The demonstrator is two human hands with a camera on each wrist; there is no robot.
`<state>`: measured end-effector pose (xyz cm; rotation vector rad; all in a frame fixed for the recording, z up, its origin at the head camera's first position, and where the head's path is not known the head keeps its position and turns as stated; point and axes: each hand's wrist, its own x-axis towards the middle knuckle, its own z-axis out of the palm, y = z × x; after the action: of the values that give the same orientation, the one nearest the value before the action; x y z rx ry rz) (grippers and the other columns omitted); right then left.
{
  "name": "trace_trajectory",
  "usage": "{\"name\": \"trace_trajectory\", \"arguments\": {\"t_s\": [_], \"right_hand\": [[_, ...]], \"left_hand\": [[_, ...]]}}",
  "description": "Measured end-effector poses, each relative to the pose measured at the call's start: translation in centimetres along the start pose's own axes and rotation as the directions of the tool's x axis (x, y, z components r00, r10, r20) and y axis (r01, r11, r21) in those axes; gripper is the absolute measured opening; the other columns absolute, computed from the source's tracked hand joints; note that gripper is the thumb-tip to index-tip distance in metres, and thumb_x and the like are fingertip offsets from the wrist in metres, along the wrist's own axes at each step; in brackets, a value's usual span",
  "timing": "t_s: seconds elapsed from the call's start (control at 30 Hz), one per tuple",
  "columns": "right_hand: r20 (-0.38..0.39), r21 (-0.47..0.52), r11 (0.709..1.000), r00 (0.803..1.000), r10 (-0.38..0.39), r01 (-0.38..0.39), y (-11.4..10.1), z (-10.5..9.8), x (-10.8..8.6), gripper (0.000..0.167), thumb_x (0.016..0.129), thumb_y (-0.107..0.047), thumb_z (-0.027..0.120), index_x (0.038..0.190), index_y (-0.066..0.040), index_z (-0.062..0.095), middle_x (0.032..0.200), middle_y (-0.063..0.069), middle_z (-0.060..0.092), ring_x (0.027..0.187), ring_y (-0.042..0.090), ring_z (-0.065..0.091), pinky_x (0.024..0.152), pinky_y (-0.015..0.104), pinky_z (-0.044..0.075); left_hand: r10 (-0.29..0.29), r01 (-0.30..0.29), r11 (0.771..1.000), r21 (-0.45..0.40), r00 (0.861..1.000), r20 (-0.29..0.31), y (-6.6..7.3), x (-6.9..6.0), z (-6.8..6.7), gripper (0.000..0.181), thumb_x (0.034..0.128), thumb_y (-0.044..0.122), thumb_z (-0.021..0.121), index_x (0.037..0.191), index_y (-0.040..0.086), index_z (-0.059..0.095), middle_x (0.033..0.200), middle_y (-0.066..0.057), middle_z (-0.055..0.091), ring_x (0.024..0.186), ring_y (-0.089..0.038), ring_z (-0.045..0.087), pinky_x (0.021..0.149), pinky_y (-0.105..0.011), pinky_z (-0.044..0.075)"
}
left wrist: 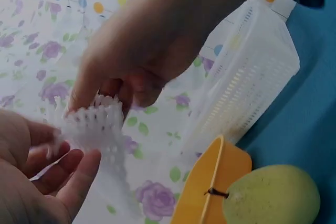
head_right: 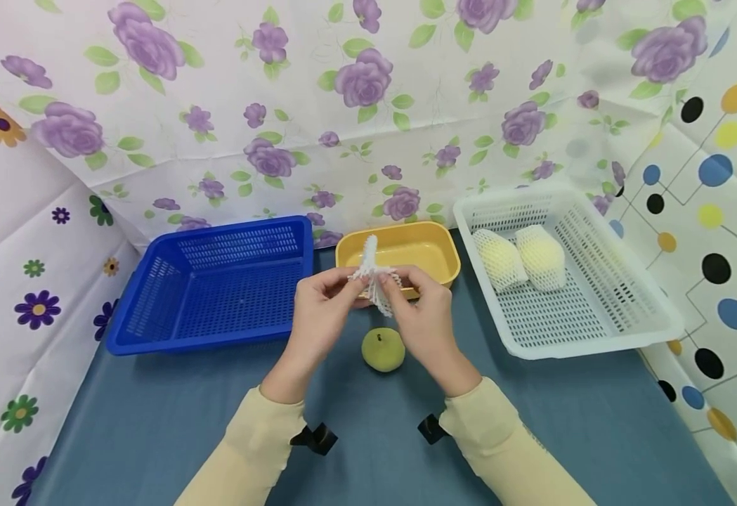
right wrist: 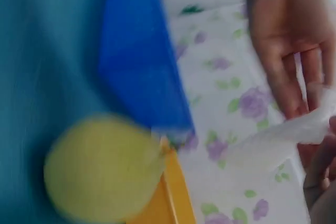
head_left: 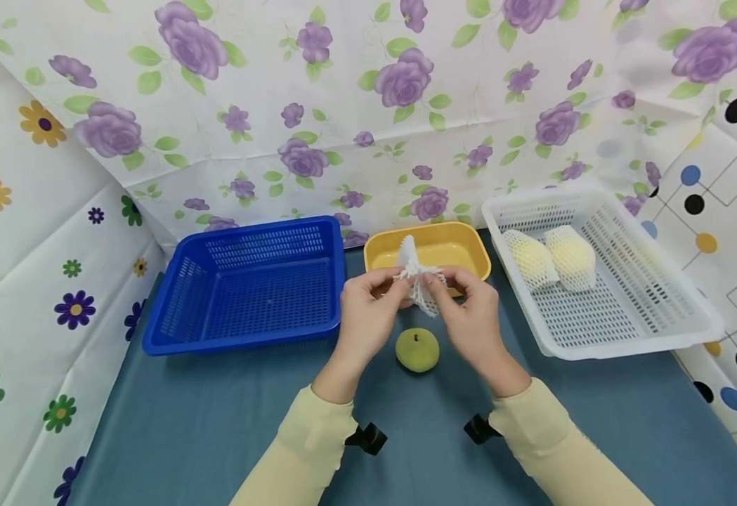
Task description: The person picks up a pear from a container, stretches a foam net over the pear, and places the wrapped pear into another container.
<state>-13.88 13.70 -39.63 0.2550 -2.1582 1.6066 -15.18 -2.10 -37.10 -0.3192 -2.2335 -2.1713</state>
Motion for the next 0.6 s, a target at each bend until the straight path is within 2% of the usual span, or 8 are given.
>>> {"name": "trace_trajectory", "arguments": {"t_s": [0.07,0.1,0.17,0.23,0.3,0.37,0.47,0.6], "right_hand": [[0.061,0.200,0.955,0.976,0.210,-0.218,-0.5,-0.3,0.2,0.025,0.090,-0.033,0.061,0.100,-0.010,0.064,0.083,0.001,0.063,0.052,0.010,0.053,0.040,0.024,0.045],[0.106,0.309,0.895,0.947,0.303,-0.321,-0.8,-0.5,0.3,0.028,0.091,-0.033,0.060,0.102,-0.008,0.061,0.086,0.002,0.061,0.055,0.011,0.053,0.041,0.024,0.046],[0.208,0.506,0.721,0.879,0.430,-0.472,-1.4,-0.9,0.5,0.029,0.093,-0.032,0.057,0.105,-0.005,0.055,0.096,0.003,0.055,0.072,0.013,0.058,0.053,0.022,0.054],[0.290,0.645,0.541,0.828,0.481,-0.540,-1.6,-1.2,0.6,0.026,0.094,-0.027,0.055,0.107,-0.005,0.049,0.108,0.004,0.050,0.101,0.014,0.056,0.075,0.023,0.056],[0.323,0.716,0.441,0.817,0.478,-0.541,-1.8,-1.3,0.6,0.022,0.096,-0.023,0.052,0.108,-0.006,0.046,0.119,0.006,0.046,0.119,0.018,0.050,0.092,0.029,0.051],[0.302,0.742,0.432,0.831,0.468,-0.513,-1.8,-1.1,0.4,0.020,0.097,-0.021,0.051,0.109,-0.005,0.046,0.124,0.008,0.045,0.123,0.020,0.049,0.098,0.033,0.047],[0.218,0.705,0.536,0.862,0.458,-0.464,-1.8,-0.6,0.0,0.019,0.097,-0.021,0.050,0.105,-0.004,0.050,0.121,0.009,0.048,0.114,0.019,0.056,0.099,0.035,0.046],[0.118,0.613,0.671,0.889,0.443,-0.417,-1.7,-0.1,-0.4,0.019,0.097,-0.022,0.051,0.093,-0.004,0.055,0.103,0.007,0.055,0.096,0.015,0.064,0.092,0.035,0.052]], "left_hand": [[-0.035,0.036,0.996,-0.079,0.999,0.006,-0.2,0.1,0.0,0.023,0.0905,0.019,0.062,0.109,0.005,0.068,0.100,-0.014,0.067,0.080,-0.028,0.068,0.062,-0.038,0.058],[-0.065,0.066,0.989,-0.130,0.998,0.009,-0.2,0.1,0.0,0.022,0.0915,0.016,0.061,0.109,0.005,0.067,0.100,-0.014,0.066,0.080,-0.028,0.068,0.061,-0.038,0.058],[-0.136,0.136,0.959,-0.248,0.991,0.016,-0.5,0.1,-0.1,0.021,0.0930,0.014,0.058,0.110,0.004,0.065,0.100,-0.013,0.062,0.084,-0.028,0.067,0.061,-0.039,0.058],[-0.193,0.188,0.911,-0.366,0.981,0.022,-0.6,0.1,0.0,0.019,0.0943,0.012,0.055,0.109,0.002,0.061,0.097,-0.011,0.059,0.086,-0.024,0.066,0.066,-0.038,0.058],[-0.217,0.206,0.863,-0.461,0.976,0.029,-0.6,0.1,0.1,0.018,0.0949,0.011,0.054,0.109,0.000,0.058,0.097,-0.011,0.056,0.091,-0.025,0.064,0.074,-0.037,0.057],[-0.227,0.210,0.818,-0.535,0.973,0.036,-0.5,0.1,0.4,0.019,0.0957,0.010,0.052,0.111,-0.001,0.056,0.103,-0.012,0.056,0.099,-0.026,0.063,0.082,-0.036,0.055],[-0.205,0.184,0.784,-0.592,0.978,0.032,-0.3,0.0,0.7,0.017,0.0962,0.009,0.051,0.110,-0.001,0.055,0.112,-0.014,0.055,0.107,-0.025,0.061,0.089,-0.034,0.052],[-0.148,0.122,0.830,-0.545,0.989,-0.004,-0.4,-0.1,0.9,0.013,0.0961,0.011,0.052,0.103,0.002,0.055,0.107,-0.009,0.057,0.098,-0.018,0.061,0.089,-0.031,0.053]]}}
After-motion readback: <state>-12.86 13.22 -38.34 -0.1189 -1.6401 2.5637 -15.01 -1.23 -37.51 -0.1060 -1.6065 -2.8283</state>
